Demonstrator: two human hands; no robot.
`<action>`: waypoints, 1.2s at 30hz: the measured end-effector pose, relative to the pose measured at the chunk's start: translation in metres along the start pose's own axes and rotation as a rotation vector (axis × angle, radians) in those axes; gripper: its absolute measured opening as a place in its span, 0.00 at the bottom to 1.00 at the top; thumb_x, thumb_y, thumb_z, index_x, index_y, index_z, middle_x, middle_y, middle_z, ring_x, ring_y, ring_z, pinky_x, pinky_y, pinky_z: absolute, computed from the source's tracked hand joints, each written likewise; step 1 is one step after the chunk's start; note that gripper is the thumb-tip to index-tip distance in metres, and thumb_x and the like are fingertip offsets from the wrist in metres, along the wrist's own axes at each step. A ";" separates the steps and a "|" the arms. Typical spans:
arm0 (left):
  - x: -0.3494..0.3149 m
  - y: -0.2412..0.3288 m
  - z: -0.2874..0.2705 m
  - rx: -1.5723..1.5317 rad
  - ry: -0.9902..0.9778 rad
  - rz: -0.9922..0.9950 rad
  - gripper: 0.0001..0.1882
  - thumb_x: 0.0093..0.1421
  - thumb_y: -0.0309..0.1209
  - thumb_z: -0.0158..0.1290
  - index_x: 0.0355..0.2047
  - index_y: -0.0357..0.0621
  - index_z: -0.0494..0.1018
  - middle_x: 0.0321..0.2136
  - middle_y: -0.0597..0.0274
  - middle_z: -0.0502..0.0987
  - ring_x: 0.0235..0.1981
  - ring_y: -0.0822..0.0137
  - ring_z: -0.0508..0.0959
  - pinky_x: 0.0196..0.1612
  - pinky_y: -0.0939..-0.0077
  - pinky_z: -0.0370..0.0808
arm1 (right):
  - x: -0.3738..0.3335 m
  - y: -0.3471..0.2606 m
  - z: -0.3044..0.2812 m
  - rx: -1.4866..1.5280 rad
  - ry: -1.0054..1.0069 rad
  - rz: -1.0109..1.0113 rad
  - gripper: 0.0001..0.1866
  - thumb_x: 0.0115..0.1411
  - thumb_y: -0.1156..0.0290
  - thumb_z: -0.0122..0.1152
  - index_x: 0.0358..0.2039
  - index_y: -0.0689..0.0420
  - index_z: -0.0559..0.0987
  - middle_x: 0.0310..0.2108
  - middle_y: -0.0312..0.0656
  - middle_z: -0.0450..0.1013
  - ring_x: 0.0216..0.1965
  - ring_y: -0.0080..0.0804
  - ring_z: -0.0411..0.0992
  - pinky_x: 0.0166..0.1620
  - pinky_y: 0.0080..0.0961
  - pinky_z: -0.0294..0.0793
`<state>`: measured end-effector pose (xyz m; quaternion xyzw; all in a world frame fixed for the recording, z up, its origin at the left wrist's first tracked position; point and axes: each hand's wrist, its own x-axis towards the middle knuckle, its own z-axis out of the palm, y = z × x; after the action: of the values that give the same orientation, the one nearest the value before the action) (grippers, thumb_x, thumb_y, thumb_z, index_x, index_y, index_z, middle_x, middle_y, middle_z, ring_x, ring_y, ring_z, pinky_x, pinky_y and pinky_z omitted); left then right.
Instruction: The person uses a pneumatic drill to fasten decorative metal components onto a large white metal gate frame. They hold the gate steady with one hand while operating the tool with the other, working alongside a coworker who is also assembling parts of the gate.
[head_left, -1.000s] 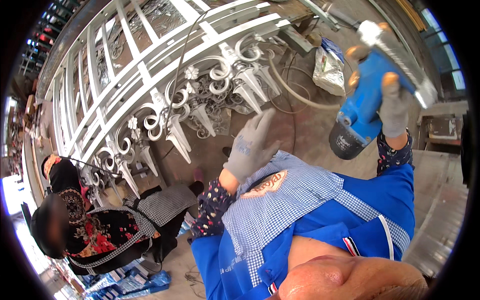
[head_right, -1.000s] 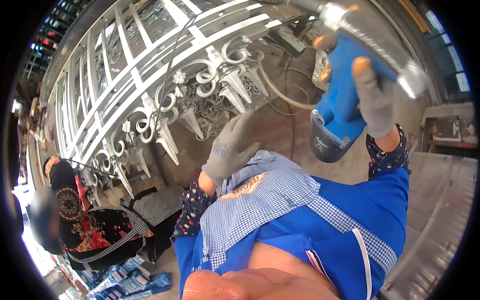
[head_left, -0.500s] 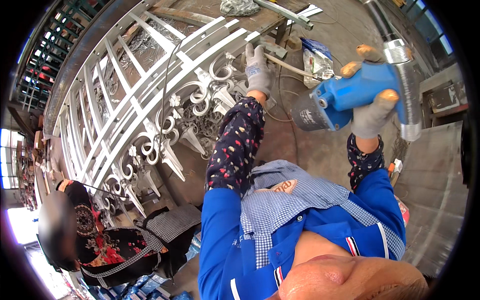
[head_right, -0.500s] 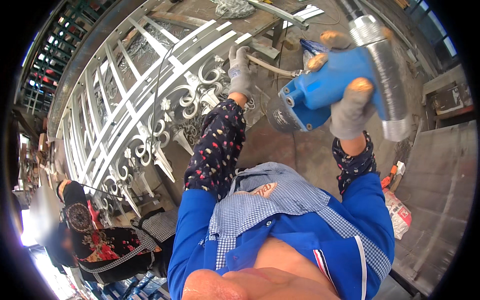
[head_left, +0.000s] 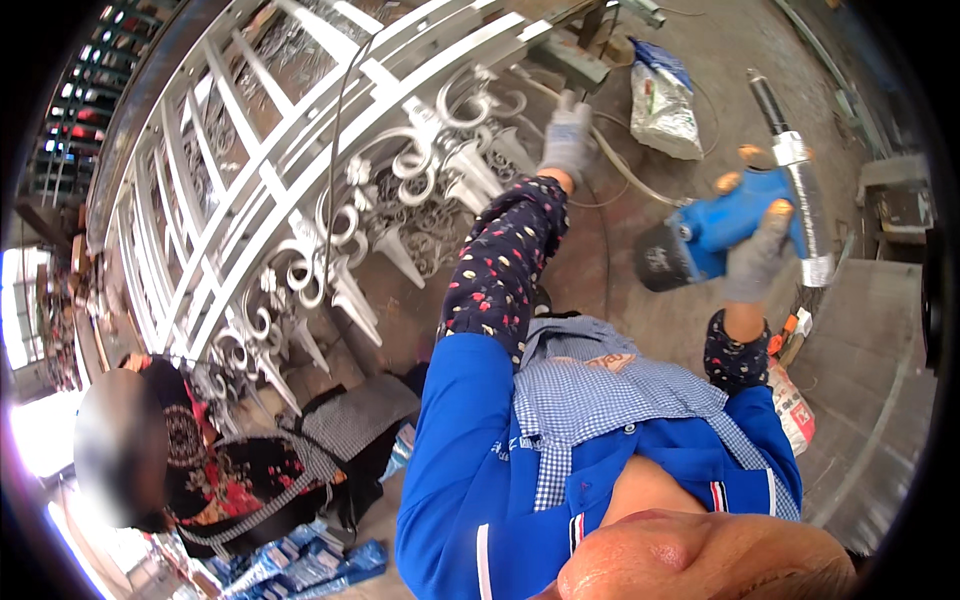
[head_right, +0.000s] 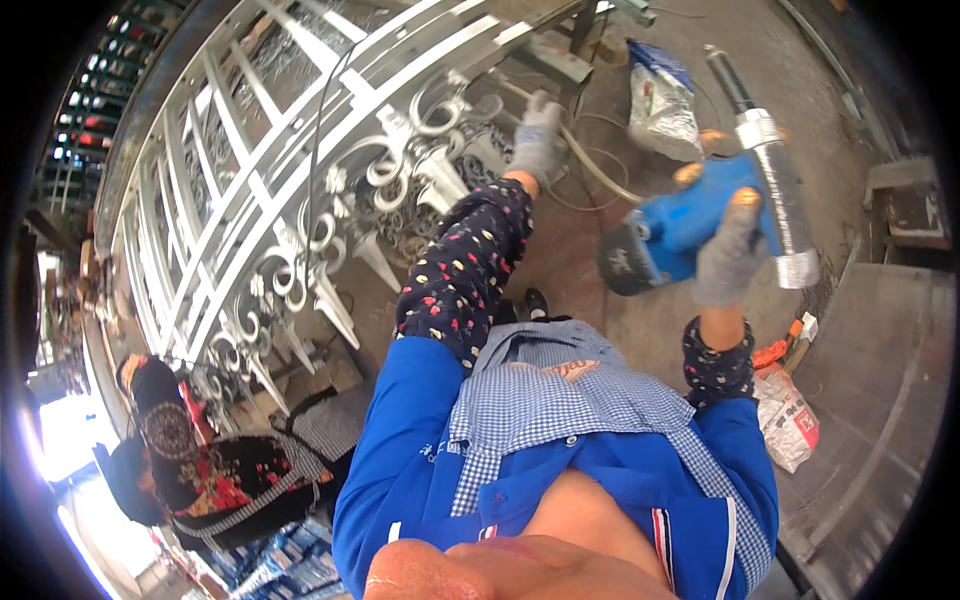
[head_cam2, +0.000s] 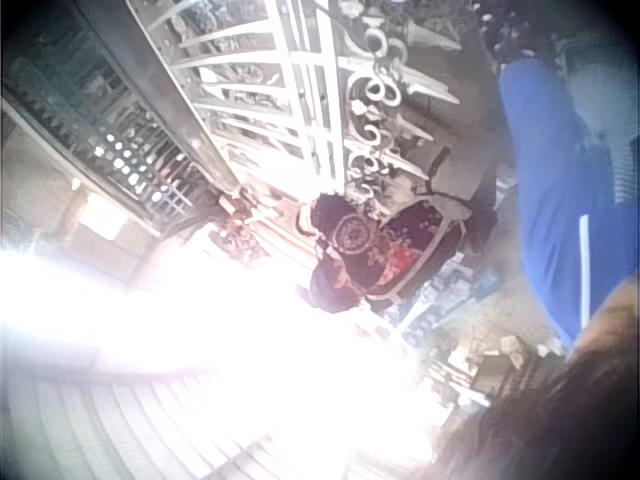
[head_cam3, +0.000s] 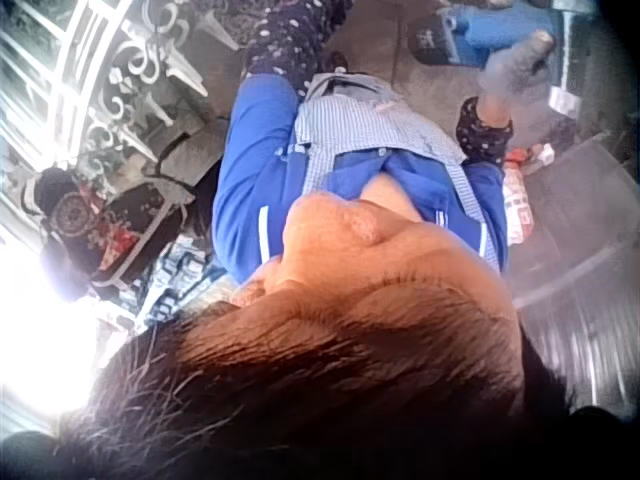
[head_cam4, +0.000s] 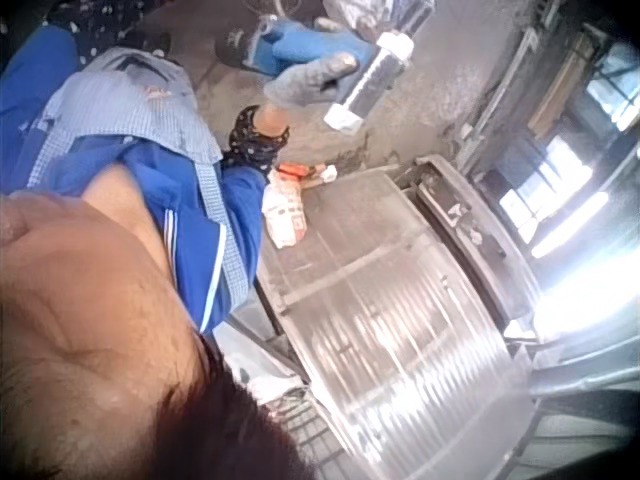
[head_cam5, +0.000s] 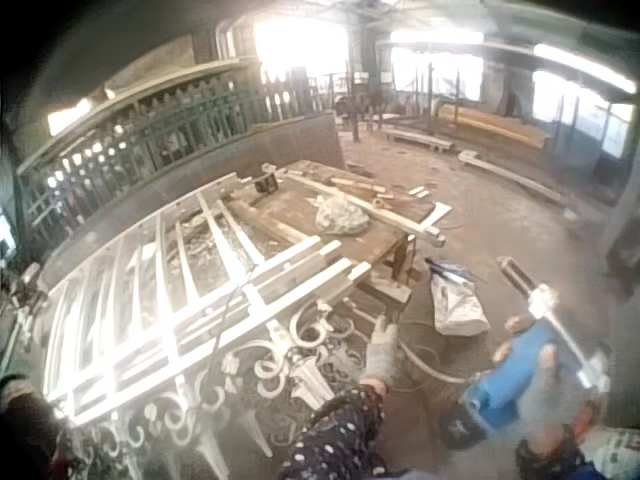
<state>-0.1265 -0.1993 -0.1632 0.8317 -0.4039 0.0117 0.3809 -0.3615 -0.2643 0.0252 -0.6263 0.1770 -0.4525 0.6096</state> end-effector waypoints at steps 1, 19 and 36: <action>-0.014 0.009 0.003 0.010 -0.055 -0.008 0.13 0.48 0.23 0.56 0.36 0.45 0.70 0.54 0.42 0.65 0.47 0.38 0.72 0.47 0.53 0.72 | 0.002 -0.003 -0.009 -0.043 -0.006 0.027 0.31 0.66 0.49 0.50 0.57 0.64 0.66 0.39 0.46 0.75 0.34 0.28 0.74 0.35 0.22 0.77; -0.247 0.058 -0.109 -0.153 -0.632 -0.280 0.16 0.60 0.40 0.55 0.43 0.44 0.75 0.42 0.52 0.78 0.39 0.51 0.78 0.44 0.65 0.74 | 0.010 -0.082 0.050 0.141 -0.646 0.209 0.38 0.62 0.45 0.55 0.61 0.62 0.63 0.43 0.50 0.73 0.31 0.28 0.74 0.31 0.20 0.76; -0.279 0.080 -0.339 -0.653 0.140 -0.155 0.61 0.35 0.37 0.75 0.65 0.36 0.50 0.61 0.48 0.59 0.63 0.55 0.61 0.64 0.63 0.59 | -0.097 -0.114 0.300 0.335 -1.303 0.232 0.36 0.60 0.48 0.60 0.61 0.60 0.64 0.47 0.47 0.72 0.37 0.27 0.73 0.37 0.21 0.76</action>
<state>-0.2713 0.1725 0.0360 0.6911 -0.2951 -0.0903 0.6536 -0.2158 0.0139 0.1418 -0.6452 -0.2325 0.0638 0.7250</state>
